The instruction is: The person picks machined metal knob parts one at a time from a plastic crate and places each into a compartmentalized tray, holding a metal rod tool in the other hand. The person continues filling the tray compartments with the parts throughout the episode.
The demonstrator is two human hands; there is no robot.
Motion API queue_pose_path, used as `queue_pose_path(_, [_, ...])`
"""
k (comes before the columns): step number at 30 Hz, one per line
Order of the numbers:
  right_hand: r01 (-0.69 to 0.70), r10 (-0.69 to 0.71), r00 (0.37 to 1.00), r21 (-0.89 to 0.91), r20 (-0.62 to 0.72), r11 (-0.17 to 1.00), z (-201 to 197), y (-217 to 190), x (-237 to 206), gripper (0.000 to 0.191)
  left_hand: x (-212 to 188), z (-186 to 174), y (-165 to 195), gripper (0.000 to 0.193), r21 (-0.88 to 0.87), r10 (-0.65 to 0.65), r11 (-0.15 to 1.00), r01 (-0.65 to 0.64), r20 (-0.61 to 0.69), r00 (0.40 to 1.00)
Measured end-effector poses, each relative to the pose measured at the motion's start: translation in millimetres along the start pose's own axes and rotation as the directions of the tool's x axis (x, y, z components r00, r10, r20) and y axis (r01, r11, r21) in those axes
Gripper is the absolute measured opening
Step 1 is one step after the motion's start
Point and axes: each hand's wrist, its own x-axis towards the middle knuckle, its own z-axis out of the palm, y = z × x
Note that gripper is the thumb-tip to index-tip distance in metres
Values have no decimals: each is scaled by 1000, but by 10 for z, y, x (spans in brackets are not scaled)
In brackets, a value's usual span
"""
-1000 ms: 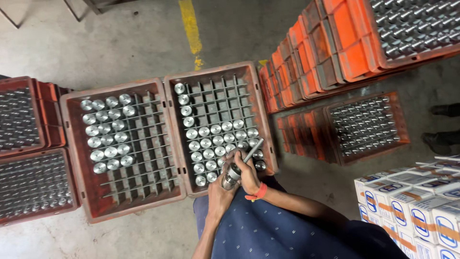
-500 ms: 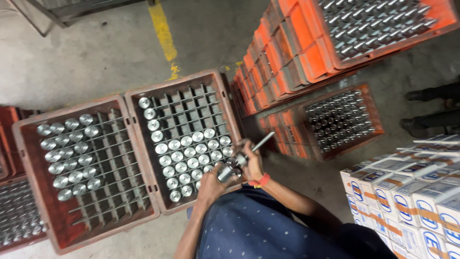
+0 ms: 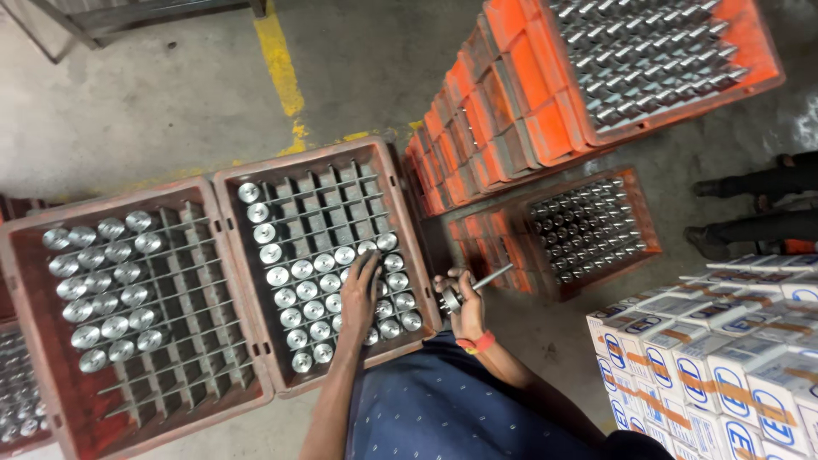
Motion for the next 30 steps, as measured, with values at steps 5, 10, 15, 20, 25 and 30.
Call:
queue_pose_path(5, [-70, 66, 995, -58, -70, 996, -106, 128, -81, 35, -318, -694, -93, 24, 130, -37, 989, 65, -206, 978])
queue_pose_path(10, [-137, 137, 990, -26, -17, 990, -154, 288, -141, 35, -587, -1956, -594, 21, 369, -143, 874, 317, -429, 892])
queue_pose_path(15, [-141, 146, 985, -60, 89, 988, 64, 494, -178, 44, -598, -2617, -1061, 45, 633, -173, 633, 447, -447, 878])
queue_pose_path(20, [-99, 107, 993, -149, 51, 984, 431, 652, -313, 30, -498, -2695, -1091, 47, 621, -277, 625, 473, -391, 878])
queue_pose_path(25, [-23, 56, 984, -187, 170, 982, 526, 682, -431, 31, -808, -2916, -895, 45, 450, -205, 776, 442, -482, 852])
queue_pose_path(30, [-126, 165, 979, -286, 118, 950, 598, 815, -510, 36, -992, -2690, -728, 43, -299, -244, 951, 79, -570, 784])
